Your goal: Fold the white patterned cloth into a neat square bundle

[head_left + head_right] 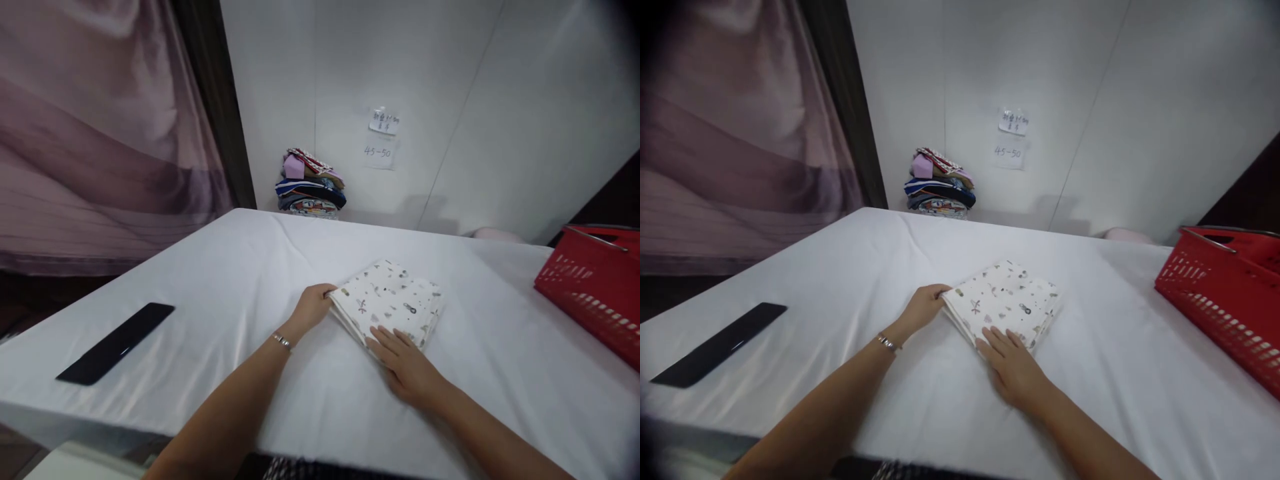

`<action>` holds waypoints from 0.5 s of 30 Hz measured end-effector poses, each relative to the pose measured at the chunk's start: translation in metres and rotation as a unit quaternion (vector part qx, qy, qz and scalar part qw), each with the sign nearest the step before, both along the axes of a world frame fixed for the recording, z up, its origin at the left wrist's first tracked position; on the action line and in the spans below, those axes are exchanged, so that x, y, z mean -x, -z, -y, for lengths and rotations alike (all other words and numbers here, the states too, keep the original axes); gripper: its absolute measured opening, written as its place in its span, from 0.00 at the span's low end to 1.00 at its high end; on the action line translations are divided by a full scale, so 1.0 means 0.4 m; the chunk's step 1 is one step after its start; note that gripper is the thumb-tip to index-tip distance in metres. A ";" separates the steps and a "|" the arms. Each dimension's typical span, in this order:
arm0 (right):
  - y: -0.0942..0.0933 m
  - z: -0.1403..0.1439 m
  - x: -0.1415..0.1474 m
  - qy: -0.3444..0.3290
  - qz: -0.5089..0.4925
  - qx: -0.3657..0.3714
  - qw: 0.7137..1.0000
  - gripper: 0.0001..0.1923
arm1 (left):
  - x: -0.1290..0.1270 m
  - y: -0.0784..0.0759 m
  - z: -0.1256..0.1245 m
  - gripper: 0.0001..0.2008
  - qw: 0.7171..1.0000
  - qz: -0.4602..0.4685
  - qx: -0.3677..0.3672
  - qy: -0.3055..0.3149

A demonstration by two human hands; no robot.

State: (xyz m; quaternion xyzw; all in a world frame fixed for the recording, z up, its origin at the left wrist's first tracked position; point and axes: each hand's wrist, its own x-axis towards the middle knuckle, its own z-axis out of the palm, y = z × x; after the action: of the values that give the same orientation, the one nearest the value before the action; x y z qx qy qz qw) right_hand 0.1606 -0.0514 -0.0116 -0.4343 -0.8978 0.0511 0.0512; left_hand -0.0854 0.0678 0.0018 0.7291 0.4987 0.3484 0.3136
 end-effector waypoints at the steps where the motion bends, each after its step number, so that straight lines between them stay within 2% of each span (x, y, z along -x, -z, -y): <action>1: 0.000 0.006 -0.001 -0.006 -0.003 0.005 1.000 0.41 | 0.009 0.003 0.009 0.16 1.000 -0.010 0.010 0.004; 5: -0.002 0.024 -0.003 -0.005 -0.010 0.026 1.000 0.40 | 0.037 0.020 0.030 0.13 0.998 -0.027 0.060 0.012; 7: -0.012 0.029 -0.006 0.000 -0.019 0.045 0.999 0.39 | 0.041 0.013 0.035 0.14 0.998 -0.038 0.051 0.021; 9: -0.036 0.028 -0.007 0.000 -0.040 0.083 0.996 0.37 | 0.036 -0.004 0.041 0.17 0.998 -0.049 0.001 0.026; 12: -0.094 -0.001 -0.001 0.015 -0.091 0.143 0.985 0.33 | 0.004 -0.027 0.057 0.21 0.985 -0.101 -0.123 0.064; 13: -0.113 -0.023 0.003 0.025 -0.108 0.144 0.983 0.33 | -0.011 -0.028 0.062 0.21 0.974 -0.136 -0.157 0.088; 15: -0.141 -0.083 0.007 0.046 -0.116 0.096 0.988 0.33 | -0.042 -0.018 0.070 0.22 0.946 -0.213 -0.205 0.131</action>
State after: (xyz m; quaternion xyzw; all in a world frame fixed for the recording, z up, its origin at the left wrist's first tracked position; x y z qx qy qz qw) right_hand 0.1578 -0.0182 0.0450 -0.4693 -0.8558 0.1843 0.1155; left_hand -0.0687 0.0396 0.0089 0.8940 0.3714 0.2354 0.0867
